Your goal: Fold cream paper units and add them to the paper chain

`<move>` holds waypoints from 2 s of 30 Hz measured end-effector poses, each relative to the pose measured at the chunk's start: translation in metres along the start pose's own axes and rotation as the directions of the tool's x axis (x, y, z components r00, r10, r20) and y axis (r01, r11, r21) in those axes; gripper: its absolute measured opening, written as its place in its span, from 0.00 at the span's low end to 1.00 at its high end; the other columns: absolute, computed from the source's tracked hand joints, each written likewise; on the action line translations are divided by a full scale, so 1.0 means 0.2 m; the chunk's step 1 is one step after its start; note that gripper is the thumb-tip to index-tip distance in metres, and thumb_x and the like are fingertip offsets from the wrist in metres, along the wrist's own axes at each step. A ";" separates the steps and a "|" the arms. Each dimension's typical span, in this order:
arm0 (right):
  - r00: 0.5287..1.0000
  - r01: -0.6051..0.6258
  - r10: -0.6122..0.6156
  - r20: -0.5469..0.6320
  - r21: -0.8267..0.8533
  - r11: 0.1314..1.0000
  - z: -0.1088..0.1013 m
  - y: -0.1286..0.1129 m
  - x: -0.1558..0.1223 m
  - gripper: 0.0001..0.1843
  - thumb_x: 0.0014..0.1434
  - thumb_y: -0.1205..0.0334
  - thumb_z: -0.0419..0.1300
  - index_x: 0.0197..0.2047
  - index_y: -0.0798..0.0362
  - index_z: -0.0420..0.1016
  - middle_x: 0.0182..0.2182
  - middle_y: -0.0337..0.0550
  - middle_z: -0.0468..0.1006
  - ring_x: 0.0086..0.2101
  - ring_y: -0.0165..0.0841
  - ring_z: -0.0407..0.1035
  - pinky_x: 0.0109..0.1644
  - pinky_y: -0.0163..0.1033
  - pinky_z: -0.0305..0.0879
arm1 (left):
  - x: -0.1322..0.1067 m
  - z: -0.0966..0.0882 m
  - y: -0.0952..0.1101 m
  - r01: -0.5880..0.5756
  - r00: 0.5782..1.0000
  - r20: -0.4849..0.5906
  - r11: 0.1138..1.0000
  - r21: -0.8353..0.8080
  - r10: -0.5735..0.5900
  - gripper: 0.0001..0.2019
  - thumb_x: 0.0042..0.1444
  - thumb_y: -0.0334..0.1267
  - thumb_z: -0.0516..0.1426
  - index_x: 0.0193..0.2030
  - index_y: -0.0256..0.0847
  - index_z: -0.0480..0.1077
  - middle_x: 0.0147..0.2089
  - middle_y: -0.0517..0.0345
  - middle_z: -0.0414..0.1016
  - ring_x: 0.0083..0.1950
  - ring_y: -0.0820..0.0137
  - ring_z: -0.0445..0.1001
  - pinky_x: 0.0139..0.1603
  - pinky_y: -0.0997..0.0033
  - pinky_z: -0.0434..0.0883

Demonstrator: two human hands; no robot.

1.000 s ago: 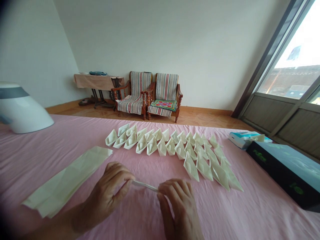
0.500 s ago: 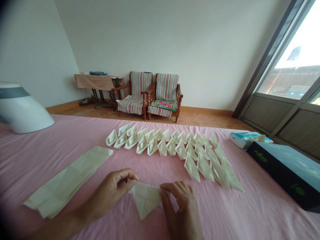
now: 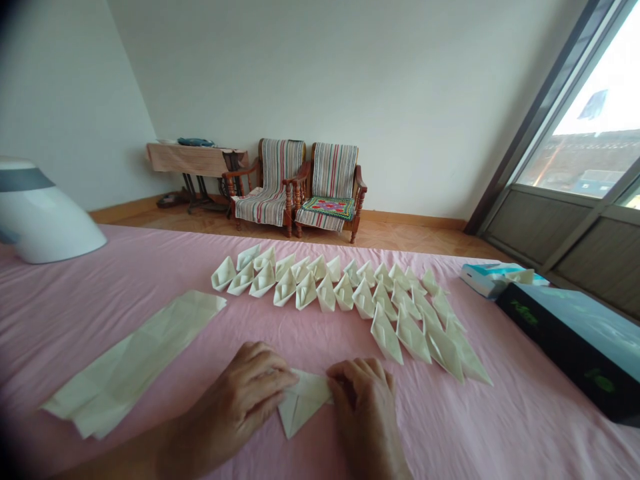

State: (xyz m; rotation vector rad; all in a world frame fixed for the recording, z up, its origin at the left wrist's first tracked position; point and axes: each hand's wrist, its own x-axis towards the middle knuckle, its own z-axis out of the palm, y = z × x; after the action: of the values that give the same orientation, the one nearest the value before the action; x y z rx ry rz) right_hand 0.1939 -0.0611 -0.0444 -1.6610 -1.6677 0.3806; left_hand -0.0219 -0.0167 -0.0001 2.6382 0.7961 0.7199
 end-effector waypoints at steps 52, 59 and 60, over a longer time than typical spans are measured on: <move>0.996 0.012 -0.011 0.088 -0.019 1.000 -0.06 -0.01 0.04 0.06 0.53 0.69 0.55 0.27 0.49 0.68 0.30 0.40 0.72 0.35 0.38 0.65 0.40 0.42 0.57 | 0.06 -0.03 0.11 -0.176 0.931 0.350 0.967 0.184 0.103 0.18 0.65 0.28 0.52 0.61 0.44 0.60 0.52 0.54 0.70 0.49 0.63 0.65 0.52 0.60 0.59; 0.999 0.047 -0.046 0.008 -0.056 0.997 -0.03 0.00 0.03 0.06 0.54 0.68 0.55 0.27 0.49 0.68 0.30 0.41 0.73 0.34 0.37 0.65 0.39 0.43 0.59 | 0.05 -0.01 0.11 -0.141 0.939 0.338 0.970 0.198 0.067 0.23 0.63 0.30 0.54 0.64 0.49 0.57 0.54 0.57 0.68 0.50 0.62 0.64 0.53 0.59 0.58; 0.999 0.050 -0.051 -0.014 -0.035 0.998 -0.03 0.01 0.03 0.06 0.54 0.68 0.54 0.28 0.49 0.69 0.30 0.42 0.73 0.34 0.37 0.66 0.38 0.42 0.60 | 0.05 -0.01 0.11 -0.140 0.935 0.350 0.971 0.195 0.064 0.22 0.64 0.30 0.54 0.63 0.48 0.58 0.54 0.57 0.69 0.50 0.62 0.64 0.53 0.59 0.58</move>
State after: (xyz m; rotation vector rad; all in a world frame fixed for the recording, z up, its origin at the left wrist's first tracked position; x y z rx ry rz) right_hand 0.1990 -0.0570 -0.0397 -1.6397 -1.7112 0.3154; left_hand -0.0063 -0.0293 0.0147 2.9030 0.6725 0.1894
